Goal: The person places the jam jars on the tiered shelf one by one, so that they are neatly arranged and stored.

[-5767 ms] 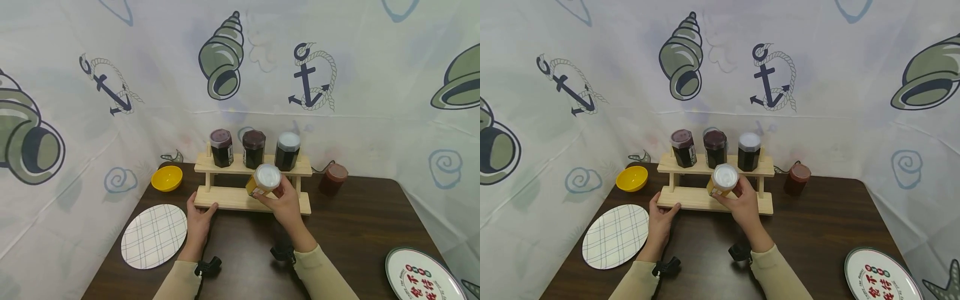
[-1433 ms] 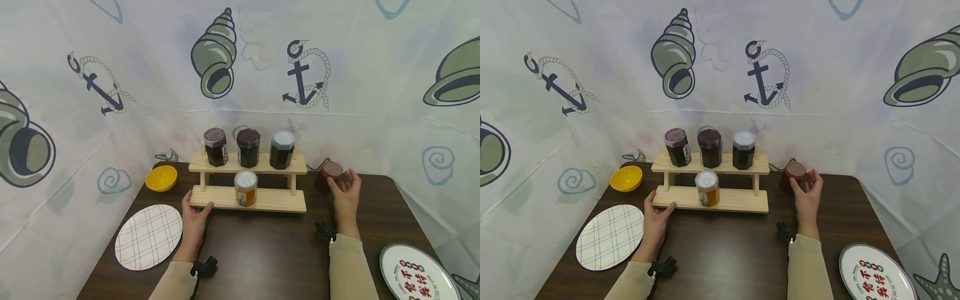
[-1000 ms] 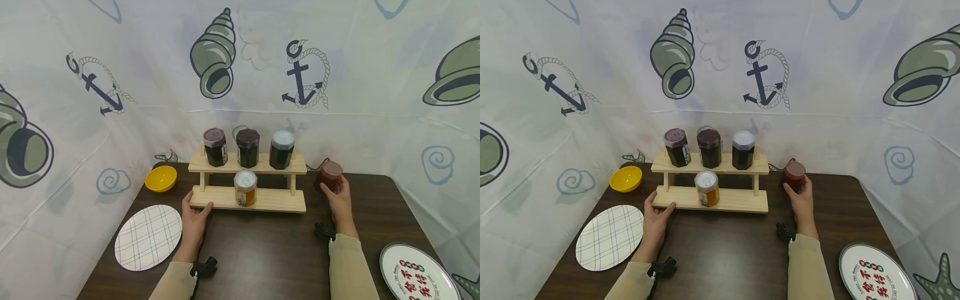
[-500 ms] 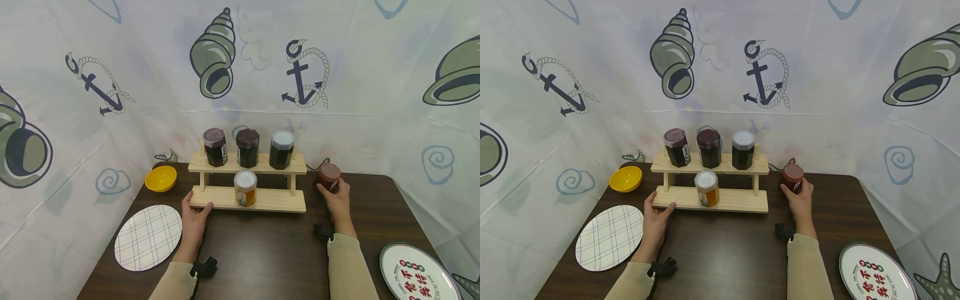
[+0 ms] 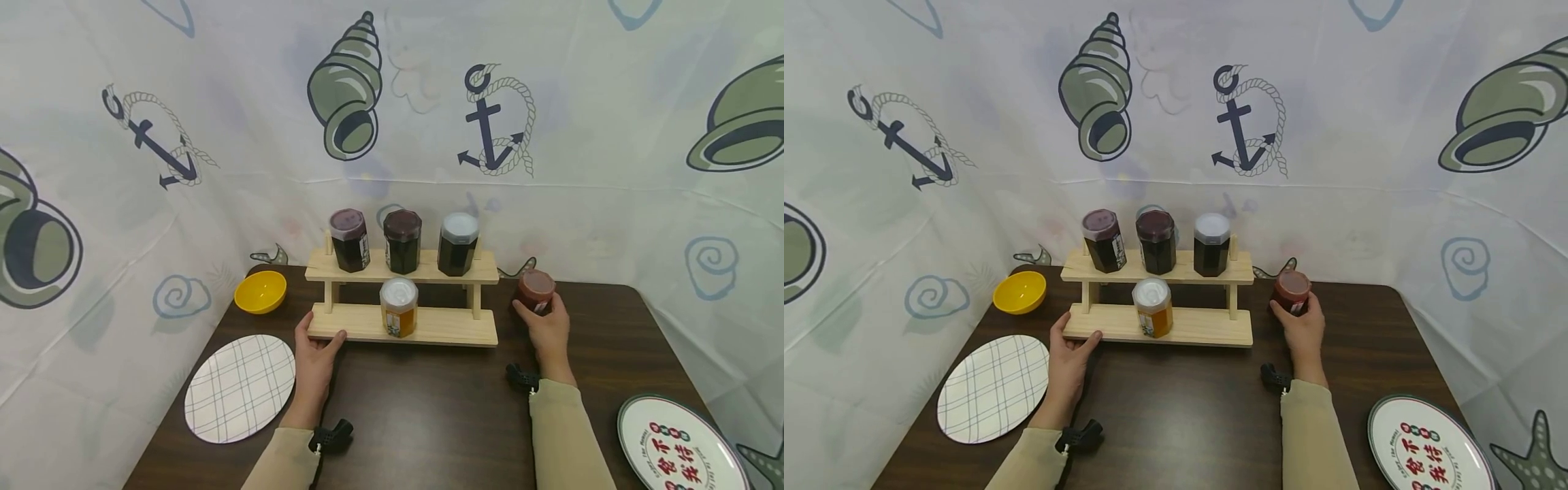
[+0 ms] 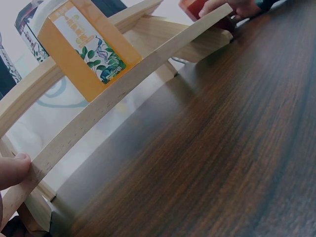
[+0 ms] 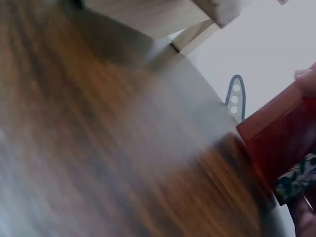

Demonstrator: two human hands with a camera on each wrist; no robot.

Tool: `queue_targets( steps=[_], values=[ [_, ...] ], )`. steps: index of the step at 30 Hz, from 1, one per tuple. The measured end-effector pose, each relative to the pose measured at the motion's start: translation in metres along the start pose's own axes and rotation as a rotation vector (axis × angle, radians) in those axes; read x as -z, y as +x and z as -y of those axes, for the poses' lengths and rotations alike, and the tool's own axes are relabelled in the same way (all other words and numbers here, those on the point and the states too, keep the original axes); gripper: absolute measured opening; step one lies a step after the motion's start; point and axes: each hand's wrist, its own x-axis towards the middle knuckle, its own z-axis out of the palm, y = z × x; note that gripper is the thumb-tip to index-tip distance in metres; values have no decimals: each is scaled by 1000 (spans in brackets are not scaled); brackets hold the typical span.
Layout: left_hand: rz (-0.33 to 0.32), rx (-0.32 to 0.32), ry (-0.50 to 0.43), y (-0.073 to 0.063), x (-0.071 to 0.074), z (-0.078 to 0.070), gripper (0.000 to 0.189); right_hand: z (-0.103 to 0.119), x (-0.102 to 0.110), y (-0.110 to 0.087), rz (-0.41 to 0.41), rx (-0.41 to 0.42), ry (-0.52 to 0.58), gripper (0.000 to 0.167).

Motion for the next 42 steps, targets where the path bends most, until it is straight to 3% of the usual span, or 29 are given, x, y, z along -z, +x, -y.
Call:
queue_targets(
  steps=[3,7,11,22,27,31,37,42],
  values=[
    [-2,6,-6,-1,-2,-1,95,2,0,-4,-103,42,-5,68],
    [14,18,-17,-2,-6,-2,96,13,4,-12,-232,113,78,61],
    [26,19,-13,-2,-8,-2,96,29,6,-24,-276,166,109,60],
    [4,6,-11,-3,-4,4,98,100,19,-49,-53,306,-136,61],
    [1,2,-17,-3,0,0,99,124,13,-63,31,288,-115,64],
    [7,6,-21,-2,1,0,98,126,-2,-72,122,269,-61,69],
    [5,3,-26,-1,0,0,99,120,-28,-84,234,314,-75,72],
    [5,0,-26,-1,0,-1,99,112,-42,-88,292,274,-91,73]
  ],
)
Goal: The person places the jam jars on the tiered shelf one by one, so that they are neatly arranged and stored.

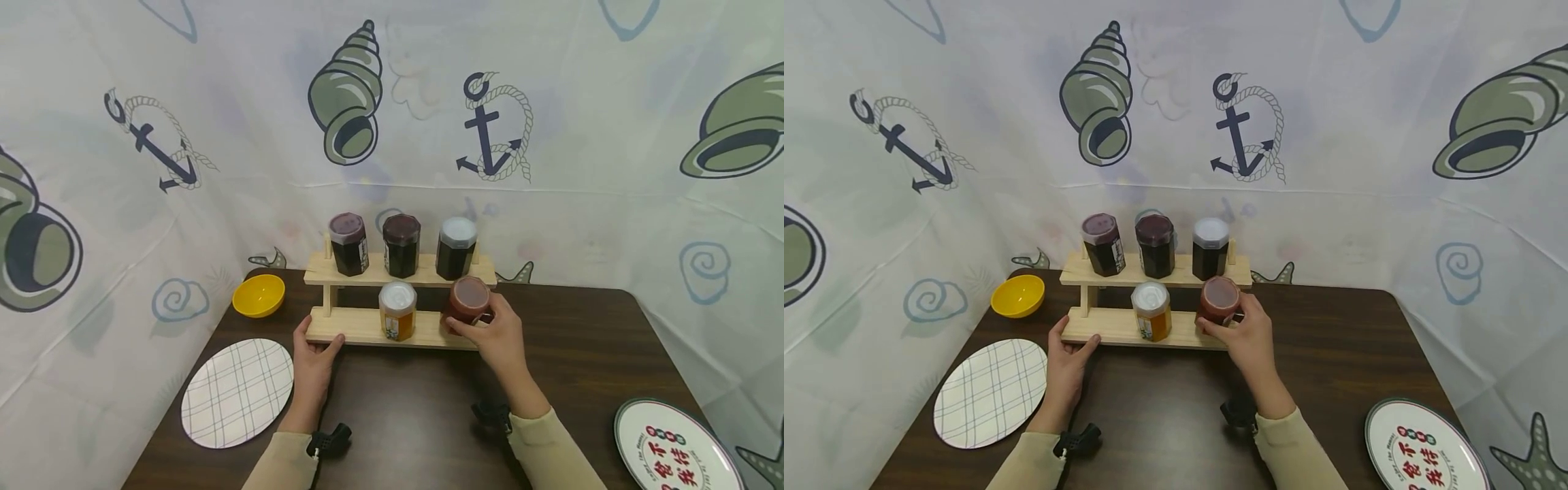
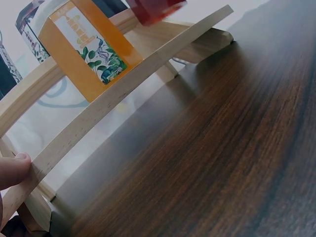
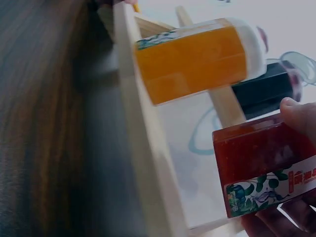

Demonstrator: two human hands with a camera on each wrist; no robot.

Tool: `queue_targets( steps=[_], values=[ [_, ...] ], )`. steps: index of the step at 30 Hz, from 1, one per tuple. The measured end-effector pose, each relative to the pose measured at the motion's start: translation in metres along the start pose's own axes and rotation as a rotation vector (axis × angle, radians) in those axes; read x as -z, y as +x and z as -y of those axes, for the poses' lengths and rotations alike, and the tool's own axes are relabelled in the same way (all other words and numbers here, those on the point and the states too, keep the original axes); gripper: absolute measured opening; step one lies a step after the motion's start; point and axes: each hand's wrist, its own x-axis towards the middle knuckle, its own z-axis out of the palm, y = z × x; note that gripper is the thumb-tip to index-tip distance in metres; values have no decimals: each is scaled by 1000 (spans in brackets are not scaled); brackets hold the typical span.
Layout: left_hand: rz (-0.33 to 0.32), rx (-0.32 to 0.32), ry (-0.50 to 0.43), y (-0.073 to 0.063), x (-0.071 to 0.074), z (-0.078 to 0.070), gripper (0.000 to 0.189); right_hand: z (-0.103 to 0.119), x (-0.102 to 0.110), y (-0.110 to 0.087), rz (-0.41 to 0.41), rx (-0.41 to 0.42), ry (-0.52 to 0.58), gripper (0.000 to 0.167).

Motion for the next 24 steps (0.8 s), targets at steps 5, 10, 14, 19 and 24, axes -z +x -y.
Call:
queue_targets(
  steps=[5,10,14,19,24],
  values=[
    [-4,-4,4,-1,0,-1,99,-7,-10,0,38,-53,-24,72],
    [-1,-8,9,-1,0,0,99,-18,-21,-2,71,-90,-7,72],
    [-10,-8,12,-1,-1,-1,98,-27,-26,-2,76,-116,69,76],
    [-14,-5,21,-1,-1,-3,98,-38,-28,0,101,-127,151,78],
    [-9,-8,20,-2,-1,-1,99,-41,-27,-3,109,-108,181,77]
  ],
)
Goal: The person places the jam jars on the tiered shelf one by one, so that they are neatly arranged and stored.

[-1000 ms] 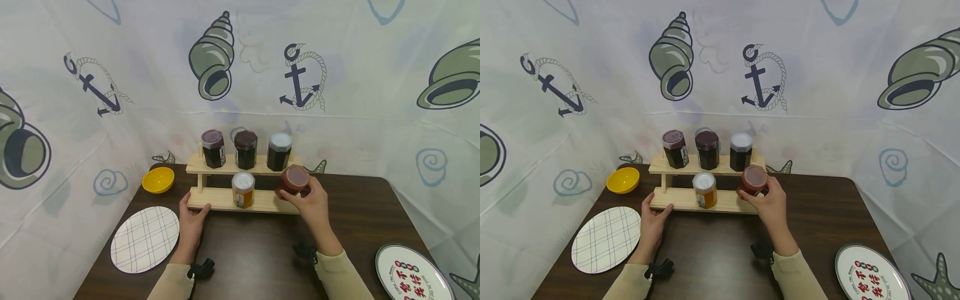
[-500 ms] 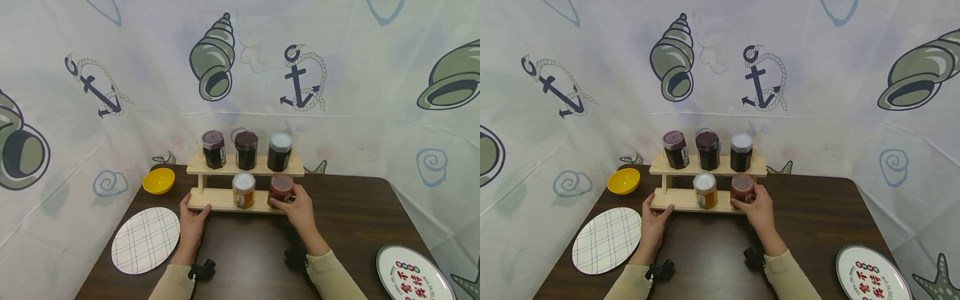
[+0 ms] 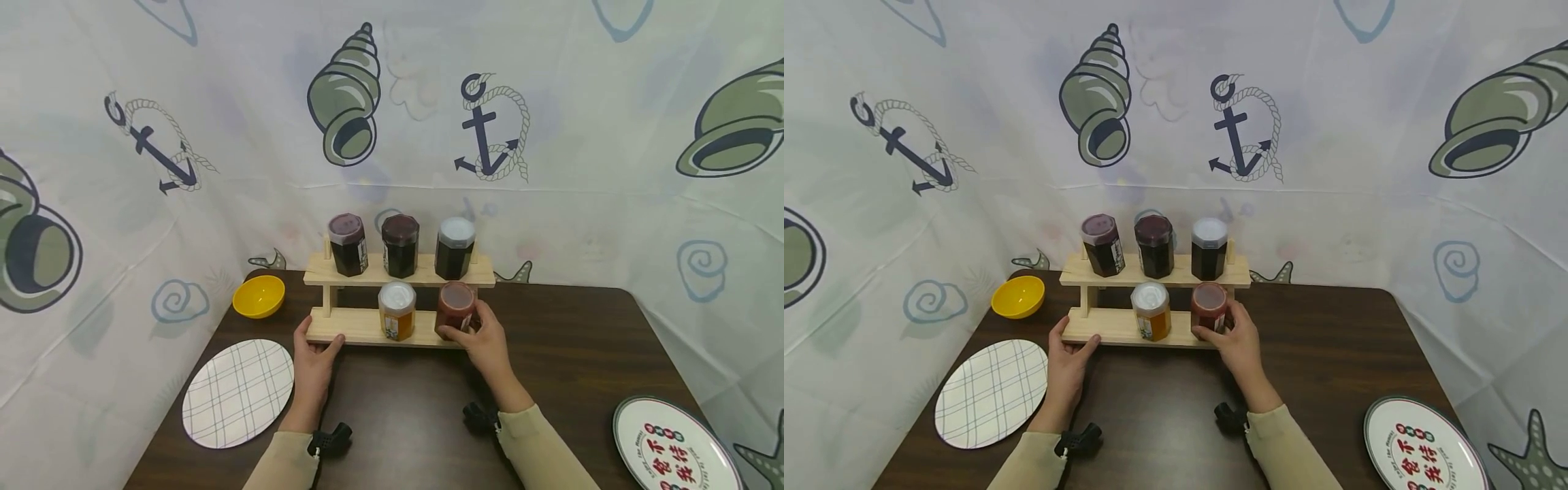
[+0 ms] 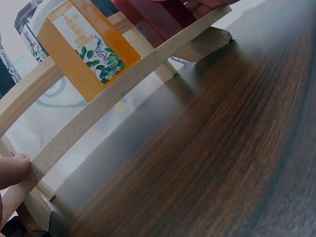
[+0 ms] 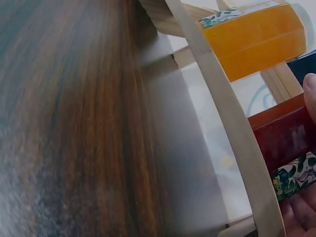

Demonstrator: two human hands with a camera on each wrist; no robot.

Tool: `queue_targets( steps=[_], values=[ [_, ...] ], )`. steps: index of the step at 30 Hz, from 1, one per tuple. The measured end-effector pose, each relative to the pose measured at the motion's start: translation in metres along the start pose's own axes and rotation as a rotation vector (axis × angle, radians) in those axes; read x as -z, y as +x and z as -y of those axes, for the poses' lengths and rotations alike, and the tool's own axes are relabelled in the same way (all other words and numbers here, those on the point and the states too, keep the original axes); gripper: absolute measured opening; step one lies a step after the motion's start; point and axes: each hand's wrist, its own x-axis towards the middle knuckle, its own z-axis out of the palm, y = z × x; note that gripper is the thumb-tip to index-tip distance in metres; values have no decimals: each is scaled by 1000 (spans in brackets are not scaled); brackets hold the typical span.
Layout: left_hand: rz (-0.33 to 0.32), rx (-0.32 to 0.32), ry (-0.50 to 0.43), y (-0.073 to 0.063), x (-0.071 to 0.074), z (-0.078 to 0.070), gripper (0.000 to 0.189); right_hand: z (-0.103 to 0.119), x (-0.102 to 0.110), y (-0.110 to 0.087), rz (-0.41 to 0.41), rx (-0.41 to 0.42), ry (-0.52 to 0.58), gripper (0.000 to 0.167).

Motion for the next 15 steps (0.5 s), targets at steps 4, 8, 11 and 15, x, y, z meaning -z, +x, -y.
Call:
queue_targets(
  steps=[4,8,11,15],
  values=[
    [-5,-4,0,2,0,2,98,0,-1,-1,-1,11,-2,78],
    [-4,-7,-12,3,-2,5,96,0,-1,-1,-2,10,-26,78],
    [-13,-10,-17,2,-2,6,92,-1,-1,0,7,-15,-27,80],
    [-58,-35,56,-6,-3,6,78,-3,2,-3,26,-42,8,81]
  ],
)
